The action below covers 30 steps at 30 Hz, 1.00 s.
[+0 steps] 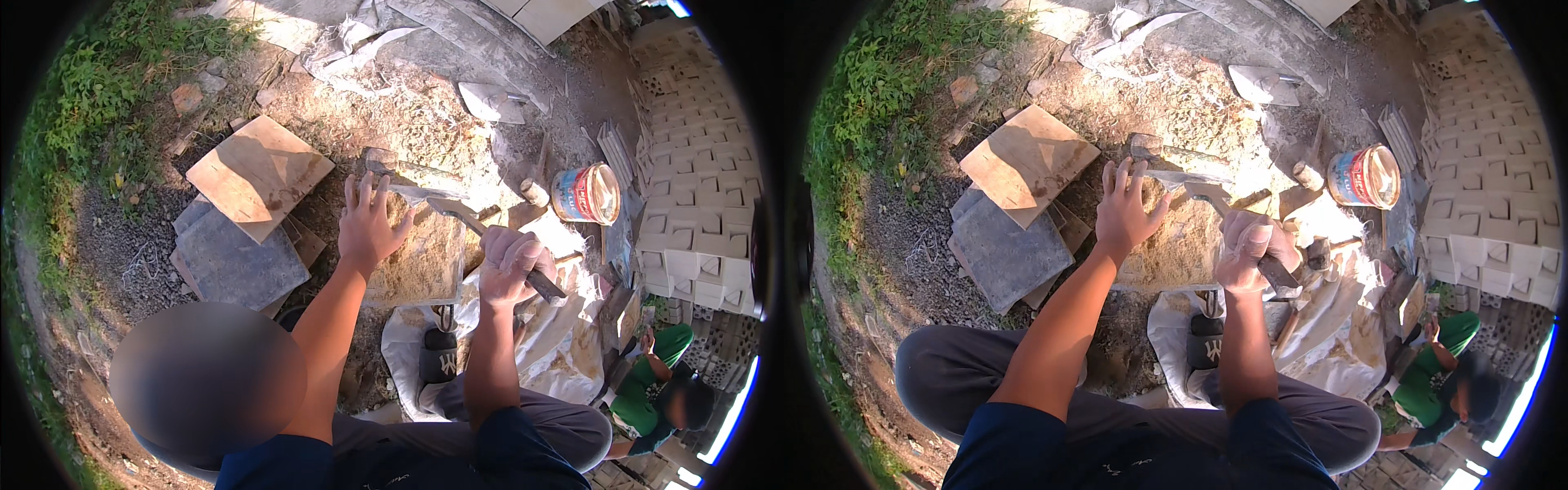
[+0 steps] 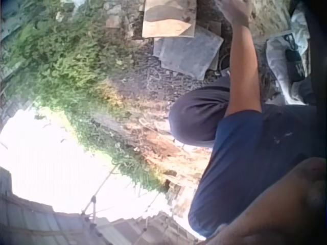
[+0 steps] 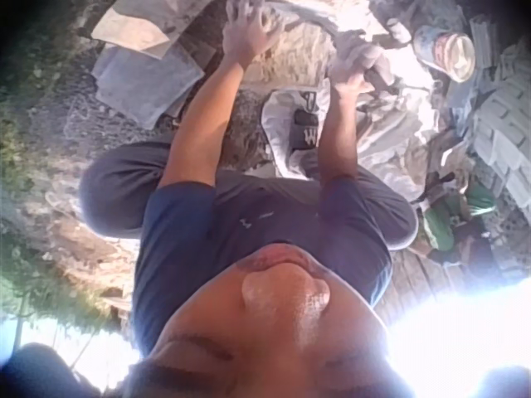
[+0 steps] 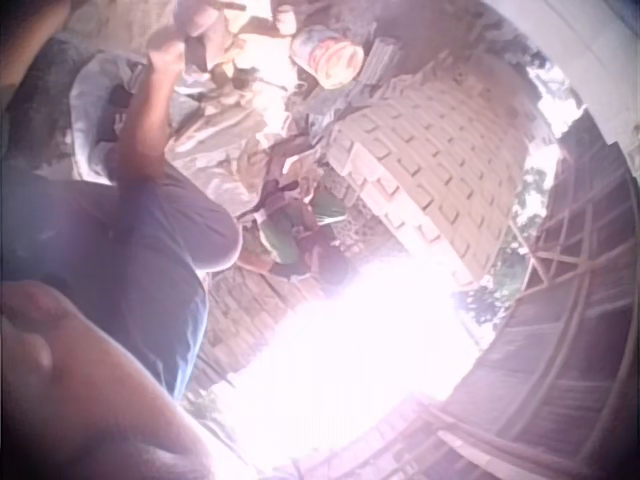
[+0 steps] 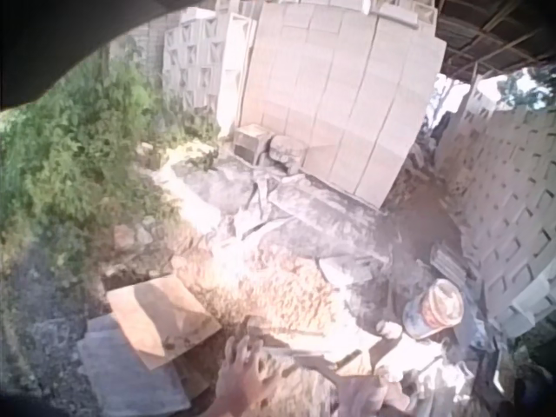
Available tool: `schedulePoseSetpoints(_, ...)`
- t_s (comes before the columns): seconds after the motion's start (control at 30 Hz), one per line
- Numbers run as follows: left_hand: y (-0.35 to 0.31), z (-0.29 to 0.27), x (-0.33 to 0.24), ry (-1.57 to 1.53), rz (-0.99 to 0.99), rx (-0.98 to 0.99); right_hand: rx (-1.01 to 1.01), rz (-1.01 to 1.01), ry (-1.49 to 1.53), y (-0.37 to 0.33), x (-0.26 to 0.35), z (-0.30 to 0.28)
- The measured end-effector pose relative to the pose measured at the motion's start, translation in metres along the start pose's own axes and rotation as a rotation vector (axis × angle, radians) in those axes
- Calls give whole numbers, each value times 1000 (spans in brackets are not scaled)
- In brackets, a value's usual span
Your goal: The person uses a hammer and a chisel by hand to carve and shape a sandy material inside a square mold.
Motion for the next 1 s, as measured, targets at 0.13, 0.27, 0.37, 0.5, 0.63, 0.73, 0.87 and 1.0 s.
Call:
schedulePoseSetpoints(0.13,1,-2,-1,-29,6,-16,23,42,-143,-5,-11,2)
schedulePoseSetpoints(0.27,2,-7,-2,-53,-25,9,6,69,-74,5,-8,0)
schedulePoseSetpoints(0.37,4,-1,-2,-34,45,-47,6,44,-22,5,-2,-6)
schedulePoseSetpoints(0.5,0,2,8,-121,-6,-31,52,140,-161,11,-11,4)
schedulePoseSetpoints(0.63,0,2,11,-218,-15,-83,135,109,-14,10,0,-8)
schedulePoseSetpoints(0.73,0,2,8,-281,-53,-65,236,146,-191,11,-6,0)
schedulePoseSetpoints(0.87,5,2,13,-266,4,-109,219,103,-18,10,4,1)
schedulePoseSetpoints(1.0,0,0,13,-276,-30,-89,281,76,-155,9,-3,8)
Point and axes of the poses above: each hand's wrist, its own y-axis towards the middle knuckle, its own z-axis out of the palm, x = y × z, the point moved 3 cm from there along y, towards the middle knuckle, and after that the axes turned 10 degrees about -y, right-handed, at the moved point
